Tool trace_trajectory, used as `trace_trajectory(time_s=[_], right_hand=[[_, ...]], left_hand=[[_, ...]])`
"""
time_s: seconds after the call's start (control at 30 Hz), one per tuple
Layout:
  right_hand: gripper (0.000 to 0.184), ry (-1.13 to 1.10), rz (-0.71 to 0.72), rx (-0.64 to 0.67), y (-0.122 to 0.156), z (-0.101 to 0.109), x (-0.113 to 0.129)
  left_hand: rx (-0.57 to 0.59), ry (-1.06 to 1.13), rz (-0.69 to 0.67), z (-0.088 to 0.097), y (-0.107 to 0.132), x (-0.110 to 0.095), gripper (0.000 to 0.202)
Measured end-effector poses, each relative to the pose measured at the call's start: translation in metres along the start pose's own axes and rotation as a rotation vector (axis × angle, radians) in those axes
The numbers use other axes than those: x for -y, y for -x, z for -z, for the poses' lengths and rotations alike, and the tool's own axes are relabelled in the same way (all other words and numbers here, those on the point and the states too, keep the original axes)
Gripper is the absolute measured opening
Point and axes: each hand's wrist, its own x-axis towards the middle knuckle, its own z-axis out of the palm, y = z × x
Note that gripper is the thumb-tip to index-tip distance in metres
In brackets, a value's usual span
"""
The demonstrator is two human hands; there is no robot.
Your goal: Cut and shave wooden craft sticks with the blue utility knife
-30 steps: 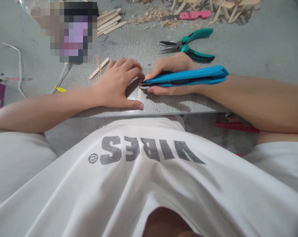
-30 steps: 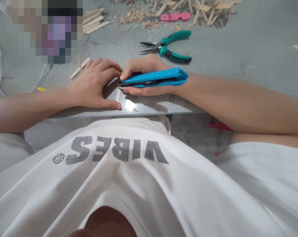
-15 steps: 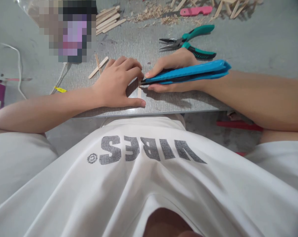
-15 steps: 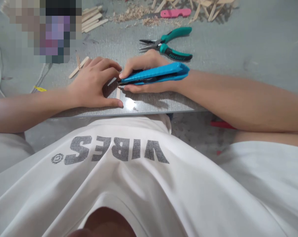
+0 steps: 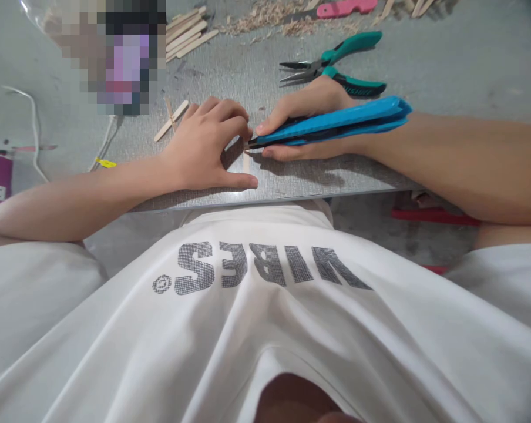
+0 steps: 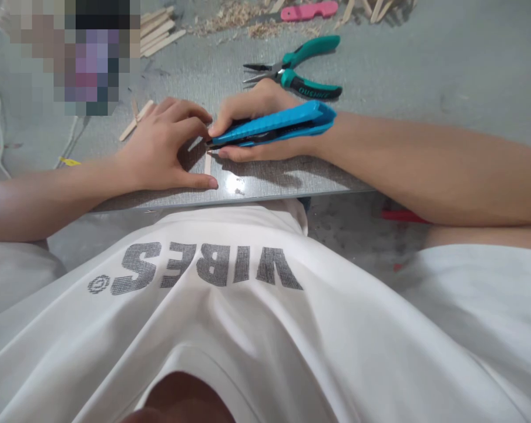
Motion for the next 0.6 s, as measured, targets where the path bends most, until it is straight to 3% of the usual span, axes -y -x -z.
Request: trace_trajectory(time_s=[0.17,0.6], right_hand=[[0.043,0.143,0.109,0.059,0.001,0.004,-0.007],[0.044,0.129,0.177,0.078,-0.003,0.005,0.004]], left_hand=[[-0.021,0.004,0.007,0.003,-0.001,-0.001,0.076],[-0.050,0.030,-0.020,0.003,-0.001,0.003,0.077]])
